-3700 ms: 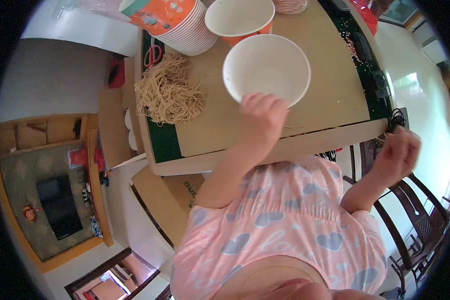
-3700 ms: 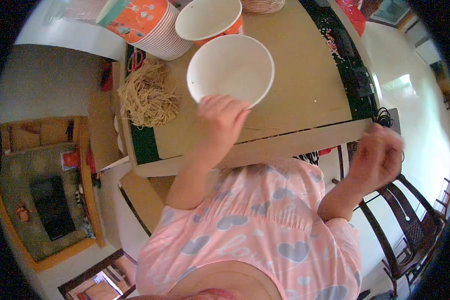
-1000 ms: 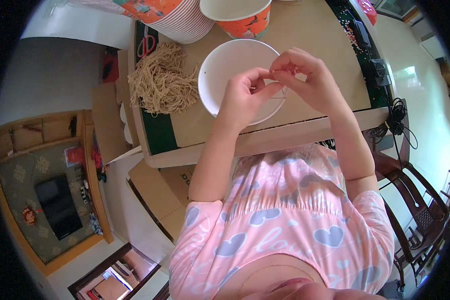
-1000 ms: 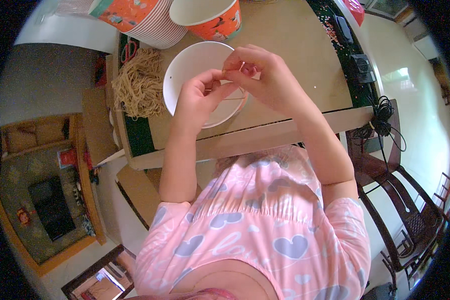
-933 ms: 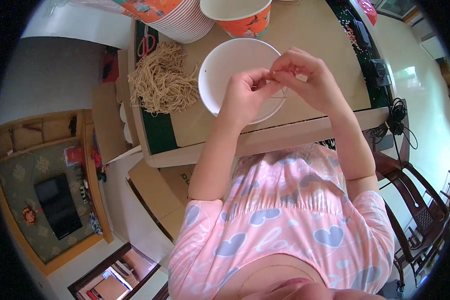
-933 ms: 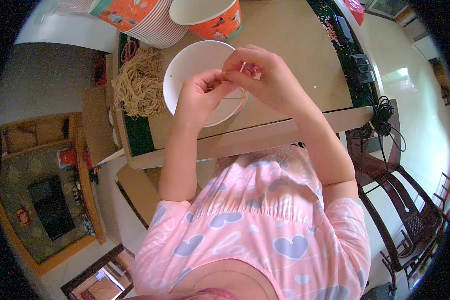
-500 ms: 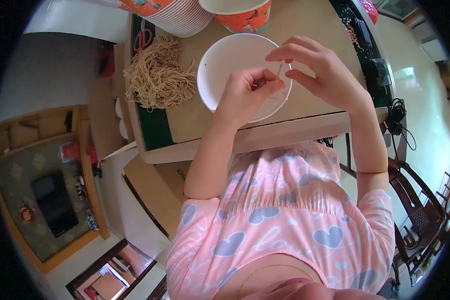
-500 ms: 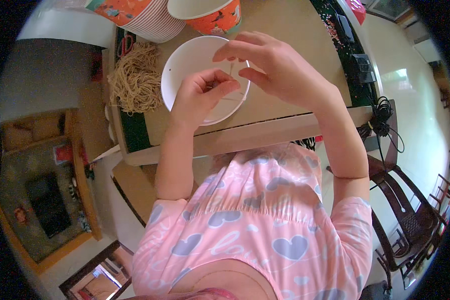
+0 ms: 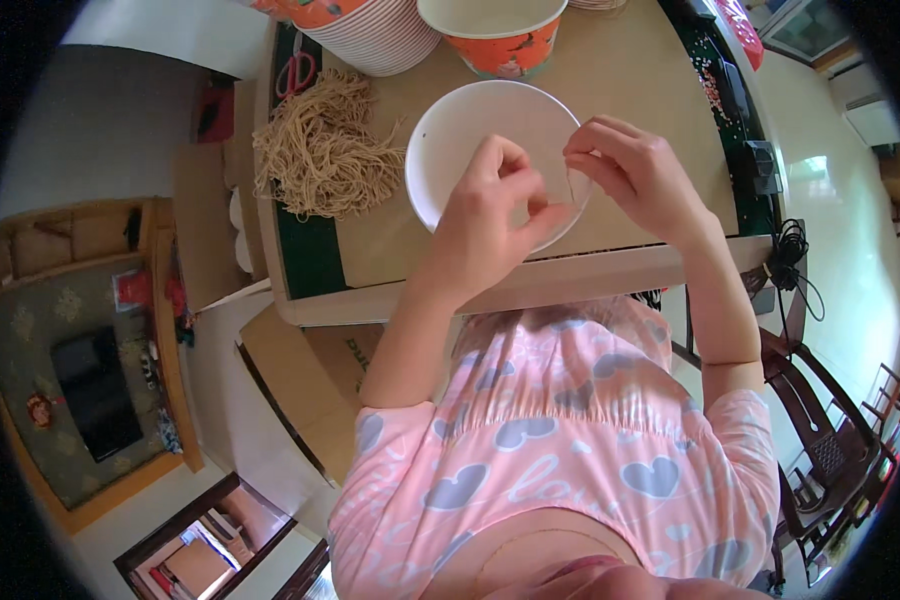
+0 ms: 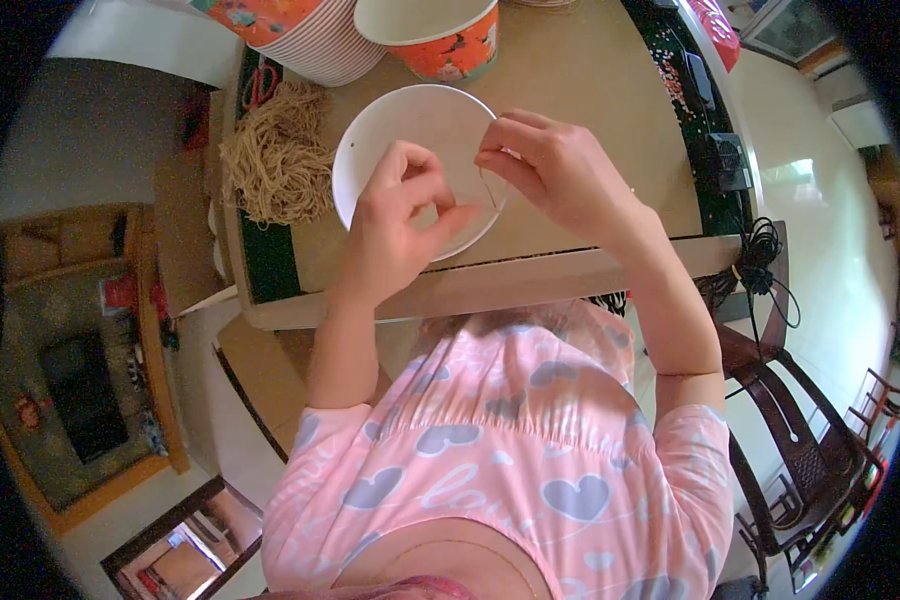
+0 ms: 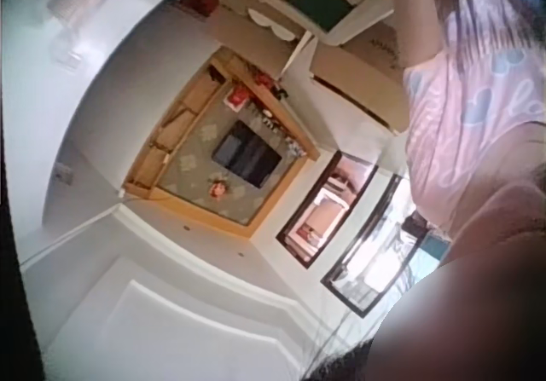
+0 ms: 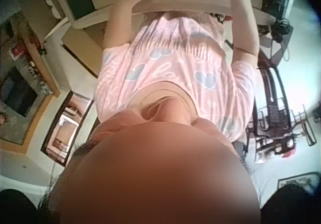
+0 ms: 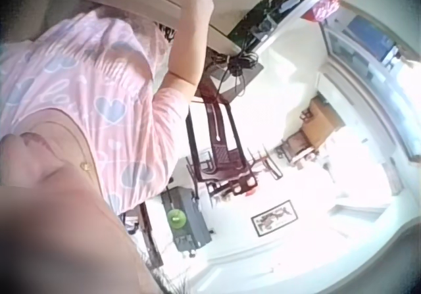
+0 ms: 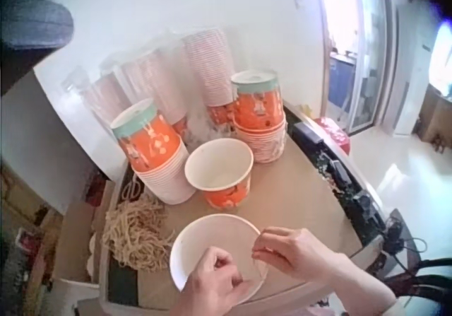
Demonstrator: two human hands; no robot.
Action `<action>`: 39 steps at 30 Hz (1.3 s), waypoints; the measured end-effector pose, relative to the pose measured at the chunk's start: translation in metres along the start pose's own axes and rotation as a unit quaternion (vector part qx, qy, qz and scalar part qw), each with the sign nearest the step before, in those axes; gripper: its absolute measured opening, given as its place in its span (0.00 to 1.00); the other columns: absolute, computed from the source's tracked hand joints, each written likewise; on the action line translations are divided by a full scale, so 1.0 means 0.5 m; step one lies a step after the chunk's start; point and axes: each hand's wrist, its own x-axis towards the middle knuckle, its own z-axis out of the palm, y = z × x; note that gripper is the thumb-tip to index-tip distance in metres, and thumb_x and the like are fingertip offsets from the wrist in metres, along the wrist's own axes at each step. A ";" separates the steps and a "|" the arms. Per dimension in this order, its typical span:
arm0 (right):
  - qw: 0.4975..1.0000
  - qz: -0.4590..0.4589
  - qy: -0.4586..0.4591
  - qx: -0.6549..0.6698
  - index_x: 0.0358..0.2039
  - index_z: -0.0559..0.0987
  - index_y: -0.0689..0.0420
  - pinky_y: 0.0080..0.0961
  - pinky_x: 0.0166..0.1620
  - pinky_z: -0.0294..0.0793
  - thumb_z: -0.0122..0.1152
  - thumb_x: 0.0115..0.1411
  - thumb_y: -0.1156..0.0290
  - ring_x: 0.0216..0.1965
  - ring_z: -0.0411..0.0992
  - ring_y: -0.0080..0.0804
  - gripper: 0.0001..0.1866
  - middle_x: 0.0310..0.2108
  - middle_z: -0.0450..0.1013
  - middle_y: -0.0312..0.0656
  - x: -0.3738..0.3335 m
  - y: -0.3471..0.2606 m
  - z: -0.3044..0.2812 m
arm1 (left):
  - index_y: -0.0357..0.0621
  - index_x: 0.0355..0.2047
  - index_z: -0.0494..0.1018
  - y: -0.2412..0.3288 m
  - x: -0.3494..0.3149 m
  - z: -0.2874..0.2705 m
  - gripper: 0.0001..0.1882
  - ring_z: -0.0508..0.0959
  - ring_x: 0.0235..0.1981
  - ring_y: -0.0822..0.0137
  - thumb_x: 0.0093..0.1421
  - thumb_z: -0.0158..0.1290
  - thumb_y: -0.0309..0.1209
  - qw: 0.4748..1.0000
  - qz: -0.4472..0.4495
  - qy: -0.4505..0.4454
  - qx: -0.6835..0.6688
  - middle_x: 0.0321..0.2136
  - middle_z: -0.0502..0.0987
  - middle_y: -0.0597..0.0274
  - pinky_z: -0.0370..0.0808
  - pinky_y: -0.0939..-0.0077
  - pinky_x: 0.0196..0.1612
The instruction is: Threading thin strings or ties through pre-punched holes in paper cups to assemble packaging components.
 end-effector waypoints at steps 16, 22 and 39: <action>0.986 0.073 0.095 0.114 0.31 0.76 0.62 0.23 0.31 0.71 0.60 0.57 0.76 0.28 0.72 0.33 0.04 0.32 0.72 0.43 -0.050 -0.017 0.069 | 0.42 0.30 0.73 0.021 -0.003 0.003 0.06 0.73 0.29 0.67 0.52 0.58 0.24 0.980 0.105 -0.054 0.160 0.33 0.70 0.63 0.72 0.72 0.30; 0.955 0.089 0.222 0.177 0.32 0.78 0.63 0.18 0.29 0.71 0.63 0.55 0.79 0.29 0.71 0.22 0.04 0.35 0.73 0.40 -0.069 -0.029 0.121 | 0.39 0.30 0.73 0.021 0.001 -0.012 0.04 0.65 0.22 0.82 0.59 0.55 0.27 0.960 -0.166 -0.059 -0.217 0.26 0.70 0.72 0.61 0.88 0.24; 0.960 -0.011 0.275 0.047 0.45 0.78 0.61 0.23 0.35 0.75 0.55 0.54 0.86 0.36 0.75 0.35 0.17 0.42 0.73 0.47 -0.084 -0.046 0.143 | 0.37 0.34 0.76 0.015 0.013 -0.006 0.05 0.69 0.22 0.84 0.57 0.57 0.25 0.908 -0.262 -0.030 -0.325 0.26 0.76 0.69 0.62 0.90 0.21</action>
